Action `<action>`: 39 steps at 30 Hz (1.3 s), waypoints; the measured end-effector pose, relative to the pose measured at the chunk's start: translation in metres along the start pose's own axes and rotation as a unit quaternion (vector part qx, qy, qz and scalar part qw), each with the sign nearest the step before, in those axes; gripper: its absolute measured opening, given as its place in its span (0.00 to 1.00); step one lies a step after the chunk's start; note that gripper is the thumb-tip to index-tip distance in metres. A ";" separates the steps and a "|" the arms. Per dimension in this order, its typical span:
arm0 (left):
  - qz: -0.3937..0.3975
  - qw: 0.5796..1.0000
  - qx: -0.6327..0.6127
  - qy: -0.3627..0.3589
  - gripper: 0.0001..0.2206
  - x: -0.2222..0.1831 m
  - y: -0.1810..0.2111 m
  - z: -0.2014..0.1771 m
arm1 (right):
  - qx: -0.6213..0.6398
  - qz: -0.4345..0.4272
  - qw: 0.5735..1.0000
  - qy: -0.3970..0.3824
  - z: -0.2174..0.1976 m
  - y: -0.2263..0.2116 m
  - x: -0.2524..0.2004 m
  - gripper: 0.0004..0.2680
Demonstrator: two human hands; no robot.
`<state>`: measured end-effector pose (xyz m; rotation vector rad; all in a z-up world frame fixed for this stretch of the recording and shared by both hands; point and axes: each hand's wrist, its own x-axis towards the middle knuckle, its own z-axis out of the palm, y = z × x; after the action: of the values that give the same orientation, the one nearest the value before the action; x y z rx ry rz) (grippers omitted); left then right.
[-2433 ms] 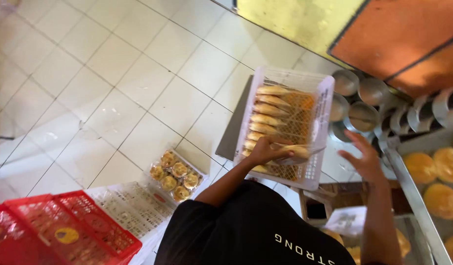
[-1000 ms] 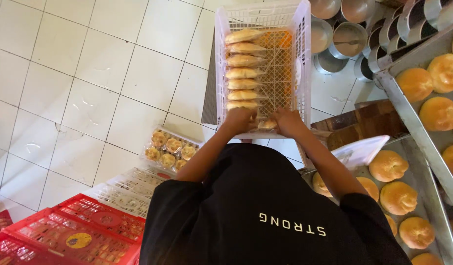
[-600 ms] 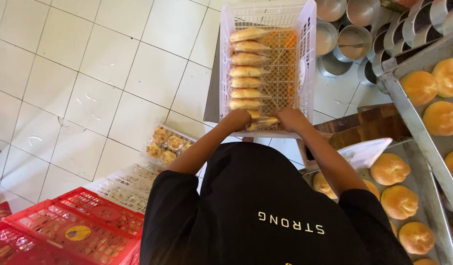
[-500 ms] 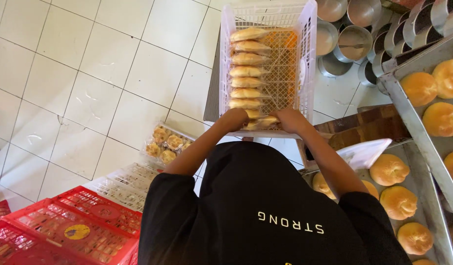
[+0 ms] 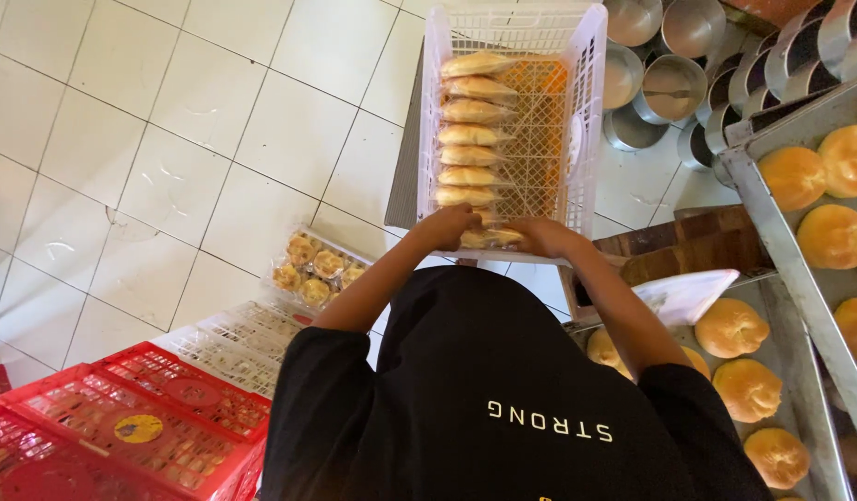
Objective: The person places individual buns into plastic bags and then arranges the bagged buns into a plastic crate.
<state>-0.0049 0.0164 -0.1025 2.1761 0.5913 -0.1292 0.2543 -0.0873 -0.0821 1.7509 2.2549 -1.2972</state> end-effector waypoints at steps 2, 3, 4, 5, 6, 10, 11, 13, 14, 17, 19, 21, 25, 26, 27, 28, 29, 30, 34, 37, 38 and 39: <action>0.025 0.998 0.031 -0.041 0.25 0.011 -0.016 0.007 | 0.023 0.024 0.997 -0.063 0.002 0.012 0.007 0.22; 0.050 0.993 0.061 -0.084 0.28 0.017 -0.024 0.011 | 0.046 0.050 0.990 -0.127 0.002 0.019 0.010 0.22; 0.051 0.993 0.061 -0.083 0.28 0.015 -0.020 0.011 | 0.044 0.050 0.990 -0.127 0.009 0.029 0.013 0.22; 0.022 0.994 0.075 -0.070 0.27 0.013 -0.016 0.012 | 0.061 0.047 0.986 -0.149 0.015 0.040 0.016 0.23; -0.008 0.994 0.087 -0.060 0.25 0.008 -0.012 0.014 | 0.080 0.043 0.981 -0.172 0.025 0.049 0.018 0.23; 0.017 0.998 0.054 -0.010 0.20 0.002 -0.021 0.018 | 0.083 0.050 0.978 -0.183 0.023 0.043 0.023 0.24; 0.011 0.998 0.065 -0.006 0.20 0.000 -0.015 0.014 | 0.060 0.063 0.982 -0.170 0.020 0.039 0.026 0.22; 0.010 0.997 0.077 0.000 0.21 0.000 -0.010 0.008 | 0.035 0.079 0.985 -0.153 0.015 0.036 0.030 0.19; 0.022 0.998 0.057 0.007 0.23 -0.001 -0.012 0.007 | 0.015 0.071 0.995 -0.075 0.015 0.035 0.032 0.17; 0.018 0.998 0.020 0.064 0.25 -0.013 -0.006 -0.007 | 0.008 0.071 0.995 0.071 0.013 0.013 0.034 0.14; 0.002 0.994 0.001 0.111 0.24 -0.025 0.009 -0.019 | 0.023 0.079 0.987 0.136 0.019 -0.003 0.036 0.14; -0.095 0.984 0.076 0.130 0.18 -0.037 0.031 -0.034 | 0.021 0.115 0.981 0.157 0.029 -0.015 0.043 0.11; -0.099 0.979 0.147 0.099 0.13 -0.018 -0.011 0.021 | -0.019 0.115 0.981 0.156 0.017 -0.046 0.043 0.07; -0.076 0.976 0.155 0.130 0.08 -0.014 -0.020 0.033 | -0.022 0.090 0.983 0.159 0.019 -0.045 0.044 0.07; -0.053 0.972 0.163 0.161 0.04 -0.009 -0.028 0.045 | -0.025 0.064 0.985 0.161 0.021 -0.043 0.046 0.07; -0.053 0.972 0.162 0.161 0.04 -0.005 -0.032 0.048 | -0.024 0.064 0.985 0.160 0.028 -0.034 0.049 0.07; -0.070 0.974 0.161 0.142 0.03 0.000 -0.035 0.052 | 0.006 0.031 0.985 0.167 0.035 -0.025 0.052 0.08; -0.087 0.976 0.160 0.123 0.03 0.006 -0.038 0.055 | 0.035 -0.001 0.984 0.174 0.040 -0.016 0.055 0.10; -0.091 0.981 0.150 0.086 0.07 -0.004 -0.022 0.028 | 0.098 0.007 0.984 0.152 0.033 -0.007 0.054 0.11; -0.089 0.985 0.037 0.145 0.14 -0.032 0.020 -0.026 | 0.142 0.100 0.982 0.078 0.013 -0.023 0.045 0.09; -0.069 0.975 0.066 0.201 0.15 -0.037 0.026 -0.039 | 0.143 0.121 0.978 0.092 0.008 -0.029 0.042 0.09; -0.049 0.961 0.095 0.256 0.16 -0.041 0.032 -0.051 | 0.144 0.141 0.974 0.105 0.002 -0.034 0.038 0.09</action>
<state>-0.0326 0.0240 -0.0349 2.3768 1.0113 0.3500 0.2115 -0.0588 -0.0807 2.3063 1.8810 -1.4960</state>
